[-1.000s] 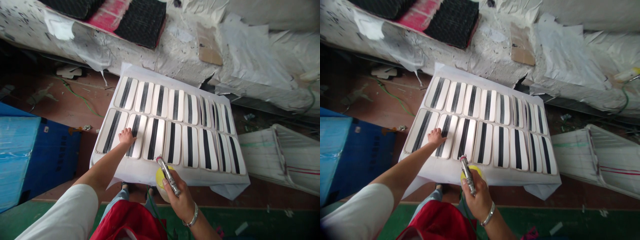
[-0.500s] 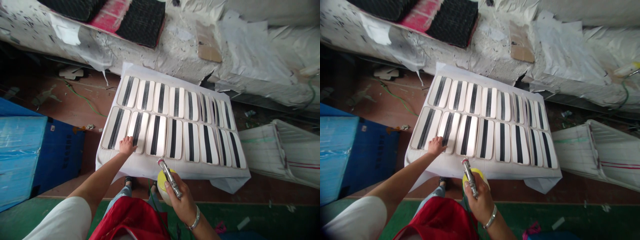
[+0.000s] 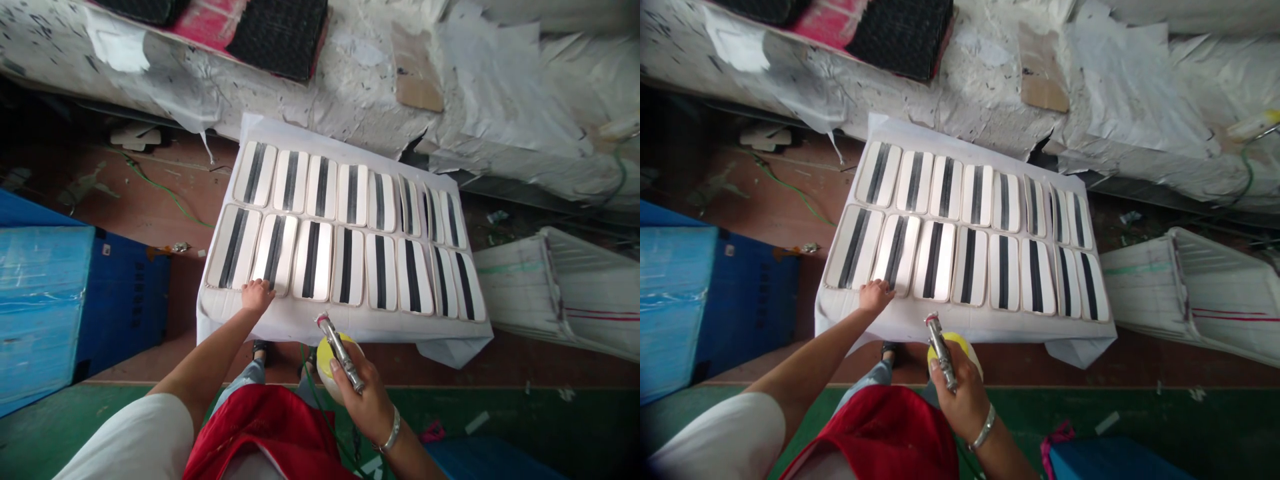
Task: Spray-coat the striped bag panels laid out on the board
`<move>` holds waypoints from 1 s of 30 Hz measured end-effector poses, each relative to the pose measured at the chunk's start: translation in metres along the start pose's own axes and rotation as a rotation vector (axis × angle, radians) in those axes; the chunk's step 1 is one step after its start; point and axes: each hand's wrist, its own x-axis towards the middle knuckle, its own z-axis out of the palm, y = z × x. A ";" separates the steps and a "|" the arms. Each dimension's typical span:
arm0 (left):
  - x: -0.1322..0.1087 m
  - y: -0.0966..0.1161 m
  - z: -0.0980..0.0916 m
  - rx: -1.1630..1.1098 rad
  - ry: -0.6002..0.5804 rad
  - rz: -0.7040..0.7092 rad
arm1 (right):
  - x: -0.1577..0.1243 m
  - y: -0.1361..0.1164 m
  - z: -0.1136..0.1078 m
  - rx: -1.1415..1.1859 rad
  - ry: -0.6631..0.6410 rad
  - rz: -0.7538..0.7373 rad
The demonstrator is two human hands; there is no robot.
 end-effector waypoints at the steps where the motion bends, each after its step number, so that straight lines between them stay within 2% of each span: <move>1: -0.004 -0.001 0.001 -0.008 -0.001 -0.003 | -0.004 0.001 0.001 -0.006 -0.007 0.006; 6: -0.029 -0.009 0.011 -0.042 0.001 -0.003 | -0.017 0.002 0.008 -0.021 -0.030 0.057; 10: -0.061 -0.025 0.026 -0.024 -0.040 0.012 | -0.023 0.002 0.014 -0.028 -0.028 0.062; 13: -0.081 -0.039 0.034 -0.008 -0.033 0.072 | -0.027 0.002 0.018 -0.020 -0.033 0.060; 15: -0.085 -0.043 0.035 -0.008 0.005 0.133 | -0.029 0.002 0.020 -0.012 -0.050 0.074; 19: -0.062 -0.036 0.023 -0.009 0.065 0.271 | -0.030 -0.001 0.022 -0.020 -0.036 0.087; 24: -0.020 -0.020 0.009 0.058 -0.054 0.388 | -0.028 -0.010 0.023 -0.030 -0.043 0.097; 27: -0.013 -0.019 0.009 0.059 -0.067 0.387 | -0.030 -0.012 0.022 -0.036 -0.056 0.139; 30: -0.016 -0.022 0.010 0.042 -0.070 0.358 | -0.035 -0.009 0.021 -0.046 -0.022 0.170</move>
